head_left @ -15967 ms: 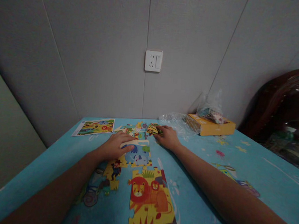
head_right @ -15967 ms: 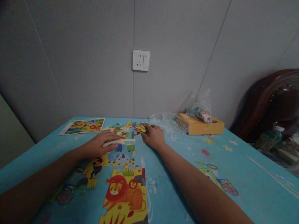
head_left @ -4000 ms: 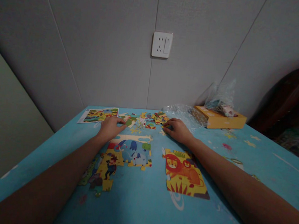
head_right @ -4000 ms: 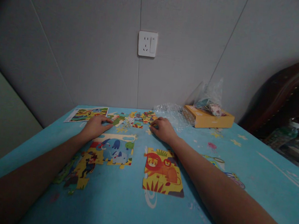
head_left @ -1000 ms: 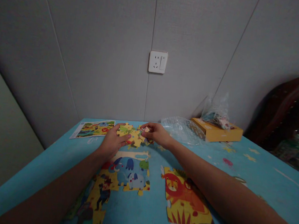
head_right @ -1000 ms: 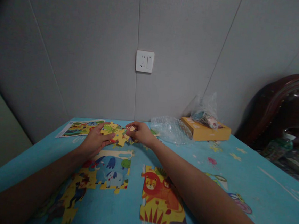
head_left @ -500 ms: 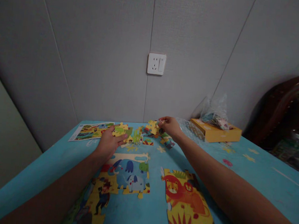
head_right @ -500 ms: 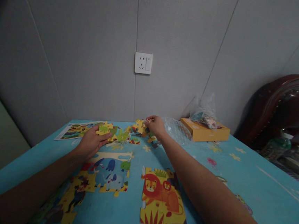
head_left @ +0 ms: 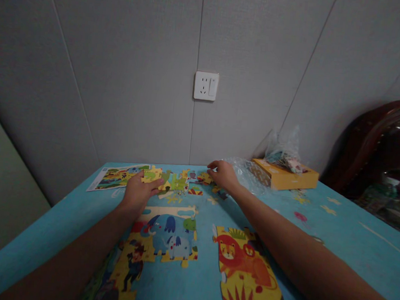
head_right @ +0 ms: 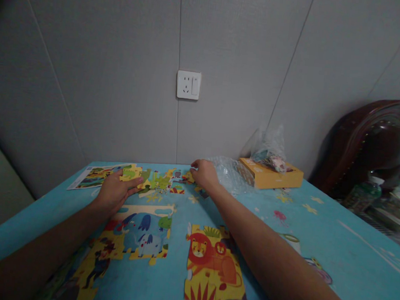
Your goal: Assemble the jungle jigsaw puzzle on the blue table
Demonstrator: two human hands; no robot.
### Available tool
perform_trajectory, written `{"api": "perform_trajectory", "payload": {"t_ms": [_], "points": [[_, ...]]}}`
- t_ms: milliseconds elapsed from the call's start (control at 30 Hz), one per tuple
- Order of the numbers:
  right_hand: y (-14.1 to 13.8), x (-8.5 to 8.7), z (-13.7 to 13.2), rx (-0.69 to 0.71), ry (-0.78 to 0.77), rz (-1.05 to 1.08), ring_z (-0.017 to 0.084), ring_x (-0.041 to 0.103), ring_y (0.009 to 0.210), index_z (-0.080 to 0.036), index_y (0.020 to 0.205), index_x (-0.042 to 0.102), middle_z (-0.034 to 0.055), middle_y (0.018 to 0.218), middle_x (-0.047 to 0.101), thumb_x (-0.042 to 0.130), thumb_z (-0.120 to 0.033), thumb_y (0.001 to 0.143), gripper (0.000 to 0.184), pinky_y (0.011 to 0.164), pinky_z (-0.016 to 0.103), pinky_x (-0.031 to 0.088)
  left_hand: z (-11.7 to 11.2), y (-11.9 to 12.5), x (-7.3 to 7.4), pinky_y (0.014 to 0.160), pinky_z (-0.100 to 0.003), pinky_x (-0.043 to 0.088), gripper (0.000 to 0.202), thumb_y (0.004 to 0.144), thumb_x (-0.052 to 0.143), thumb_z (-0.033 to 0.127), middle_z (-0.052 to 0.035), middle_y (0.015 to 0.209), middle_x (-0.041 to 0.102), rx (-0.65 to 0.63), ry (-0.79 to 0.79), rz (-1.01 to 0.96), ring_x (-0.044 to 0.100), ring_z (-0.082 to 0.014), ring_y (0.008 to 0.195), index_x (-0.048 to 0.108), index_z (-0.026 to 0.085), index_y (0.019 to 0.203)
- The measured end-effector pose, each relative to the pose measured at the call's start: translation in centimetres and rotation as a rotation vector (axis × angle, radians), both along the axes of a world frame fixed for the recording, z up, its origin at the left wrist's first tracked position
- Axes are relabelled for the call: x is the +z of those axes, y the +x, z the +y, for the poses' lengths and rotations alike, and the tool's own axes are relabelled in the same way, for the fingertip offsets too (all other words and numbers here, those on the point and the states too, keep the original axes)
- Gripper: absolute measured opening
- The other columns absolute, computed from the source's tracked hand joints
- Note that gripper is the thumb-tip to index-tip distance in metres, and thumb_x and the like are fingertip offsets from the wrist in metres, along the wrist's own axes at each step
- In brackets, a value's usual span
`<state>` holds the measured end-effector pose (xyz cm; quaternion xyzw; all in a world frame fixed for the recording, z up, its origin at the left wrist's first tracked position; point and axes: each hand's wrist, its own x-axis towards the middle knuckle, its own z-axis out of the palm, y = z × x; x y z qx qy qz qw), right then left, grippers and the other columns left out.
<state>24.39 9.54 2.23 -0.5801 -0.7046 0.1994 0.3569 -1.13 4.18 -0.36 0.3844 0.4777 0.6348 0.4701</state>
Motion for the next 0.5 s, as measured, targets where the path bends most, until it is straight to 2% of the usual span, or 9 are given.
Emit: {"api": "perform_trajectory", "payload": {"t_ms": [100,167,233,333,500], "points": [[-2.3,0.4,-1.6,0.259,-0.143,0.034,0.017,0.064,0.072,-0.017,0.095,0.073,0.0065,0.081,0.072,0.07,-0.034,0.082,0.022,0.065,0.026,0.047,-0.2,0.4,-0.1,0.069,-0.029,0.063,0.038,0.064,0.084,0.007,-0.0042,0.087,0.071,-0.059,0.025,0.021,0.072,-0.0162,0.073,0.058,0.015,0.091],[-3.6,0.3,-2.7,0.414,-0.213,0.049,0.013,0.058,0.058,-0.017,0.089,0.072,0.0017,0.067,0.069,0.074,-0.037,0.077,0.024,0.055,0.023,0.043,-0.4,0.9,-0.1,0.065,-0.028,0.063,0.038,0.062,0.086,0.01,-0.005,0.086,0.072,-0.139,0.027,0.043,0.072,-0.017,0.07,0.06,0.014,0.089],[-4.3,0.1,-3.3,0.5,-0.245,0.065,0.01,0.051,0.05,-0.016,0.076,0.07,-0.0012,0.057,0.063,0.078,-0.036,0.072,0.022,0.05,0.021,0.038,-0.8,1.3,-0.2,0.062,-0.029,0.064,0.037,0.061,0.087,0.013,-0.006,0.085,0.073,-0.218,0.021,0.067,0.072,-0.0181,0.069,0.061,0.013,0.087],[-4.1,-0.6,-2.9,0.514,-0.249,0.119,0.009,0.048,0.048,-0.015,0.069,0.065,-0.0027,0.053,0.058,0.079,-0.034,0.07,0.024,0.048,0.021,0.035,-1.1,1.7,-0.3,0.063,-0.032,0.065,0.032,0.065,0.084,0.016,-0.0079,0.091,0.074,-0.306,0.008,0.094,0.073,-0.0205,0.073,0.063,0.013,0.089],[-2.9,-2.4,-1.0,0.41,-0.217,0.255,0.009,0.048,0.049,-0.014,0.092,0.063,-0.0038,0.057,0.056,0.077,-0.035,0.071,0.033,0.047,0.021,0.035,-1.2,1.7,-0.8,0.062,-0.034,0.065,0.028,0.074,0.075,0.012,-0.0082,0.089,0.074,-0.378,-0.028,0.116,0.074,-0.0216,0.069,0.057,0.015,0.094]]}}
